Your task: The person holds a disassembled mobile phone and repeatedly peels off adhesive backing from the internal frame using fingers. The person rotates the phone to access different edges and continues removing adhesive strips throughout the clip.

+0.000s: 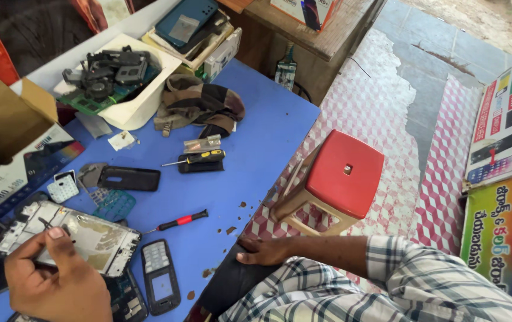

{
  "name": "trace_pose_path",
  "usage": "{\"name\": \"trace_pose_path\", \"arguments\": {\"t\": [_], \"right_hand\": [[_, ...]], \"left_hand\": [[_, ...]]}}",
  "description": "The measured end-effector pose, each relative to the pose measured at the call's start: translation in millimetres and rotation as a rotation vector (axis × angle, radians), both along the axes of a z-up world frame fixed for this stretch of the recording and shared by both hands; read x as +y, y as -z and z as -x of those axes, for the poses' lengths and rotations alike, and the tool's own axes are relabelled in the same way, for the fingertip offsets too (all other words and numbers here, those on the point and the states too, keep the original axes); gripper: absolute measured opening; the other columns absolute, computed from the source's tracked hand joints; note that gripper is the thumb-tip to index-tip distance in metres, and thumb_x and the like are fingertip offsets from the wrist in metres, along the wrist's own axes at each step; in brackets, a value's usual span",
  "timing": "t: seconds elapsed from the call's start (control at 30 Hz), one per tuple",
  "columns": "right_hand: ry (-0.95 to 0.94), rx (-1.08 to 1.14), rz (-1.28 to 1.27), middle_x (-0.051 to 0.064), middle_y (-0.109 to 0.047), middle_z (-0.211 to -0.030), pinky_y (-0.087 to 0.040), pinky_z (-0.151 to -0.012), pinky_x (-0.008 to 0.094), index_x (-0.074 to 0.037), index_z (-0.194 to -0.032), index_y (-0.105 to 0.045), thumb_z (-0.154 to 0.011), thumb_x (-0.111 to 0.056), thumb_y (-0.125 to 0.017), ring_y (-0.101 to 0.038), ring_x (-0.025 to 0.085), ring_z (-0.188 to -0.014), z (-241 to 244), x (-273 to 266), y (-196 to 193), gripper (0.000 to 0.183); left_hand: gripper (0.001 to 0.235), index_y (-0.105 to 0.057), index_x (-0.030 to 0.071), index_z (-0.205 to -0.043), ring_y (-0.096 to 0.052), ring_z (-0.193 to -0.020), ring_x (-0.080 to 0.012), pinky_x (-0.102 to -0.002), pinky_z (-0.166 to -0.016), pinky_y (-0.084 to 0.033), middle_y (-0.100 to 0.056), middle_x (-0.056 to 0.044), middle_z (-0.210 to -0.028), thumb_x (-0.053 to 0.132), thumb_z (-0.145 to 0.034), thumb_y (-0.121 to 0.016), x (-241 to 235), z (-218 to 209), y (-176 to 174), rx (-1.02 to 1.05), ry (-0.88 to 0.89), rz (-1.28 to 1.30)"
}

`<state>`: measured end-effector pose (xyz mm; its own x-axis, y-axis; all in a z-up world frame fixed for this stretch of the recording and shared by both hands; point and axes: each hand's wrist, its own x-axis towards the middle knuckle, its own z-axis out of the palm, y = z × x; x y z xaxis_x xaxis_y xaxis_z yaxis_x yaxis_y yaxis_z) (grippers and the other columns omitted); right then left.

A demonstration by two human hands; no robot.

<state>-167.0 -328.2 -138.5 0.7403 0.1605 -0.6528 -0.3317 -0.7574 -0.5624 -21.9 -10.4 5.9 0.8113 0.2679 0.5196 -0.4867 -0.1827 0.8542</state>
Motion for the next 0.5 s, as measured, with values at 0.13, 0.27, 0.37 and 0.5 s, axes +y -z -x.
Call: {"name": "trace_pose_path", "arguments": {"t": [0.13,0.27,0.37,0.5], "right_hand": [[0.115,0.078,-0.036,0.023,-0.04,-0.157,-0.032,-0.118,0.048,-0.004,-0.157,-0.031,-0.085,-0.082,-0.039,-0.038,0.038,-0.146,-21.4,-17.8,31.4,0.106],[0.209,0.154,-0.334,0.019,-0.053,-0.15,-0.042,-0.112,0.045,-0.002,-0.146,-0.051,-0.085,-0.063,-0.064,-0.051,0.034,-0.137,-41.4,-22.7,60.1,0.087],[0.213,0.016,-0.367,0.015,-0.058,-0.147,-0.042,-0.112,0.041,-0.004,-0.145,-0.055,-0.087,-0.055,-0.064,-0.053,0.028,-0.134,-42.7,-16.3,62.6,0.078],[0.254,0.064,0.114,0.012,-0.066,-0.14,-0.044,-0.111,0.038,-0.011,-0.14,-0.064,-0.084,-0.067,-0.06,-0.059,0.025,-0.13,-15.6,-1.5,12.7,0.08]], "left_hand": [[0.02,-0.061,-0.012,-0.11,-0.059,-0.081,-0.0092,-0.021,-0.069,-0.047,-0.065,-0.011,-0.099,0.005,-0.118,-0.069,-0.7,-4.1,15.2,-0.1,0.01,-0.061],[0.021,-0.063,-0.007,-0.11,-0.052,-0.073,-0.0068,-0.021,-0.062,-0.038,-0.064,-0.007,-0.095,0.009,-0.119,-0.072,6.4,-11.5,26.9,-0.108,0.024,-0.03],[0.019,-0.065,-0.004,-0.111,-0.05,-0.072,-0.0071,-0.022,-0.062,-0.037,-0.065,-0.005,-0.096,0.012,-0.117,-0.072,11.0,-14.4,27.6,-0.126,-0.023,-0.012],[0.026,-0.066,0.0,-0.107,-0.061,-0.095,-0.011,-0.027,-0.09,-0.05,-0.067,-0.006,-0.105,0.024,-0.115,-0.071,7.7,-17.3,19.8,-0.149,0.097,0.158]]}}
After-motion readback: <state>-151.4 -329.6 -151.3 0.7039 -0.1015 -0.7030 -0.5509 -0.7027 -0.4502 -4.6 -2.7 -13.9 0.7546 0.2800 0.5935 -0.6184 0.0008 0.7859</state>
